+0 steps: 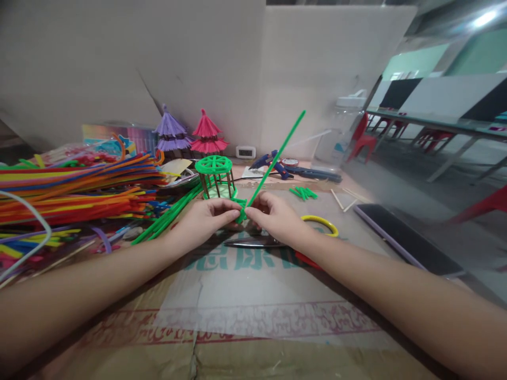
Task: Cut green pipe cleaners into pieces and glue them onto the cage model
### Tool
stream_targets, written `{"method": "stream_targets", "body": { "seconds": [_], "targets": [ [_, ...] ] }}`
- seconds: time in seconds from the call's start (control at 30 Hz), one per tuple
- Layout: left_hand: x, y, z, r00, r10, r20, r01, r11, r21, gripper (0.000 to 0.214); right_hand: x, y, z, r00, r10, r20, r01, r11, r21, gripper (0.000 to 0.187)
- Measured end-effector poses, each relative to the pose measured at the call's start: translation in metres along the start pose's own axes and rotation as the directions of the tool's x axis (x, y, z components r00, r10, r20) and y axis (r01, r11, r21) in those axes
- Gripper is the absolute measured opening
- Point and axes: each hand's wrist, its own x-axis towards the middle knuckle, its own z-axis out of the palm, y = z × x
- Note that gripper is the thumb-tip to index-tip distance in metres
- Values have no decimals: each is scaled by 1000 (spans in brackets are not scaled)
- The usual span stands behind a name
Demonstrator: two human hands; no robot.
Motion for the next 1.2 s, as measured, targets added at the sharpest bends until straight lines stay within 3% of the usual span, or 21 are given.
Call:
{"method": "stream_targets", "body": {
  "seconds": [0.17,0.47,0.73,1.2],
  "targets": [
    [0,1,0,1000,-6,13,6,1000,29,19,-1,-1,0,998,-18,53,20,999,-31,18],
    [0,1,-1,998,-38,54,30,989,145,18,-1,-1,0,998,-34,45,37,997,-75,21],
    [-1,3,-1,989,-13,149,-3,995,104,17,1,2,1,990,-89,106,76,990,115,19],
    [1,-1,-6,980,-2,200,-25,991,133,24,-1,-1,1,986,-99,134,82,989,126,16]
  ]
}}
